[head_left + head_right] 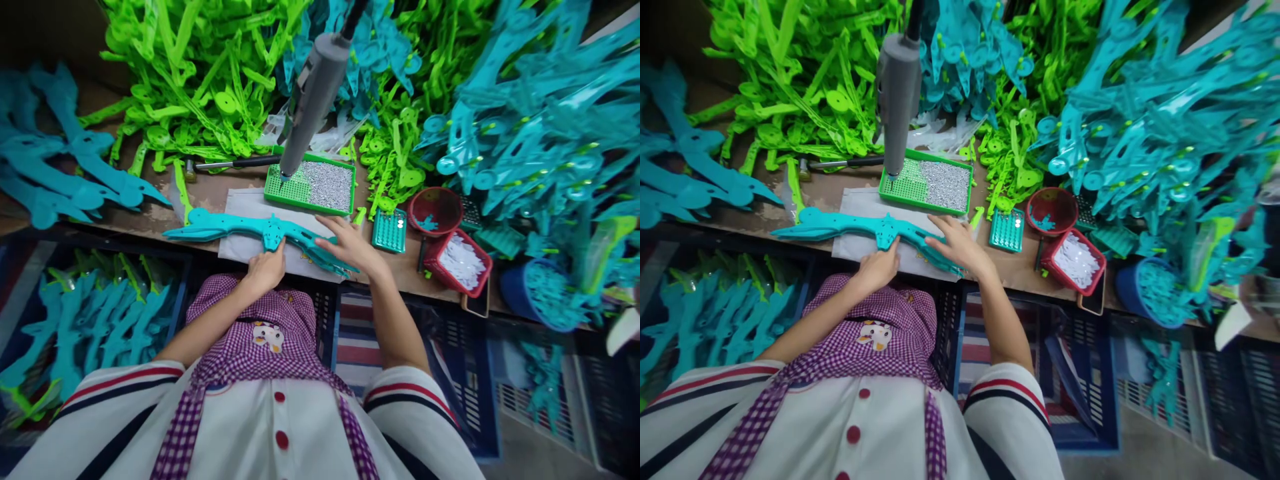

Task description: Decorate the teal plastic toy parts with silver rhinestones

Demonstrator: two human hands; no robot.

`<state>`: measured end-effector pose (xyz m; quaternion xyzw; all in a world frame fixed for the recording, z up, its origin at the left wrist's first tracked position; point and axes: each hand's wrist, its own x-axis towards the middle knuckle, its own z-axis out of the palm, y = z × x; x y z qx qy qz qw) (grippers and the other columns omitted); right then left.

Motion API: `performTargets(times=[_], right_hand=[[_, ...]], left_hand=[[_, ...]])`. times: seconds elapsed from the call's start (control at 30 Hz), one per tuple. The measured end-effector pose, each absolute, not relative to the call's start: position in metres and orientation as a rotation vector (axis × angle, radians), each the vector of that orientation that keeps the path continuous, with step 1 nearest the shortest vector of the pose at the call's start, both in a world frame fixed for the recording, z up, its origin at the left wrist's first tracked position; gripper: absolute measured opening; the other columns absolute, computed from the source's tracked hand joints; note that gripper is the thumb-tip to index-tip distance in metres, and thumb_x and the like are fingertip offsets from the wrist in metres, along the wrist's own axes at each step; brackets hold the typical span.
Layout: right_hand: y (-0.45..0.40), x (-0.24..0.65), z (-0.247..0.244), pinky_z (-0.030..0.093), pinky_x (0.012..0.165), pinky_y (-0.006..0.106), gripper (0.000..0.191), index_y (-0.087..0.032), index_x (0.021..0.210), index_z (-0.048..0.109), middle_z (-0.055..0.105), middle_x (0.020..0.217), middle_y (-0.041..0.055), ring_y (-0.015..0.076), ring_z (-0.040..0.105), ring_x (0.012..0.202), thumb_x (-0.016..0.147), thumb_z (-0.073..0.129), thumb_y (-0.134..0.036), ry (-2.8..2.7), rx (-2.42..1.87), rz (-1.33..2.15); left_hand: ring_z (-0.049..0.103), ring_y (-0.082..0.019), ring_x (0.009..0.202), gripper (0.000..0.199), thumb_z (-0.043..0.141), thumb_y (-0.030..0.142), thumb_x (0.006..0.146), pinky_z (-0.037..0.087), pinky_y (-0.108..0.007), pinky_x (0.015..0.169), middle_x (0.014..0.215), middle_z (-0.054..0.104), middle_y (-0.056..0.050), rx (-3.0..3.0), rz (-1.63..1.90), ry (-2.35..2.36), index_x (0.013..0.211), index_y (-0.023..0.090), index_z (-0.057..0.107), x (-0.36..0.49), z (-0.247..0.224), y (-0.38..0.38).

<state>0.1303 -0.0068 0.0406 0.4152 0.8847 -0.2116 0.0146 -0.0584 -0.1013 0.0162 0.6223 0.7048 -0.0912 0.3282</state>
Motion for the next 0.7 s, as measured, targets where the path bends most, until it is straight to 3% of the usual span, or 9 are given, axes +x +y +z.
performTargets(times=[0.1,0.3,0.43,0.7], right_hand=[[-0.035,0.159,0.047,0.036,0.107,0.051,0.057,-0.024,0.146,0.040,0.051,0.145,0.0141,0.0304,0.048,0.133,0.093,0.049,-0.039,2.818,1.225,-0.429],[-0.062,0.169,0.018,0.030,0.106,0.055,0.049,-0.019,0.142,0.047,0.058,0.139,0.0184,0.0314,0.056,0.125,0.094,0.043,-0.024,2.828,1.332,-0.162],[-0.064,0.170,0.006,0.030,0.105,0.054,0.048,-0.018,0.142,0.048,0.058,0.140,0.0175,0.0309,0.056,0.125,0.096,0.040,-0.027,2.834,1.377,-0.153],[-0.081,0.142,0.008,0.023,0.113,0.053,0.055,-0.022,0.152,0.033,0.047,0.150,0.0124,0.0280,0.045,0.139,0.099,0.036,-0.038,2.916,1.433,-0.102]], left_hand=[[0.067,-0.033,0.105,0.061,0.025,0.031,0.099,0.048,-0.046,0.090,0.112,0.070,-0.020,1.635,-0.237,1.838,0.157,0.016,0.012,-0.059,0.015,-0.102],[0.067,-0.034,0.104,0.061,0.025,0.031,0.099,0.048,-0.047,0.089,0.111,0.070,-0.021,1.650,-0.258,1.845,0.157,0.014,0.012,-0.059,0.014,-0.102],[0.068,-0.033,0.103,0.062,0.024,0.033,0.100,0.048,-0.046,0.089,0.110,0.071,-0.021,1.657,-0.269,1.846,0.157,0.014,0.011,-0.059,0.014,-0.102],[0.068,-0.033,0.105,0.061,0.025,0.033,0.100,0.048,-0.047,0.090,0.115,0.069,-0.022,1.652,-0.267,1.854,0.157,0.016,0.010,-0.059,0.014,-0.103]])
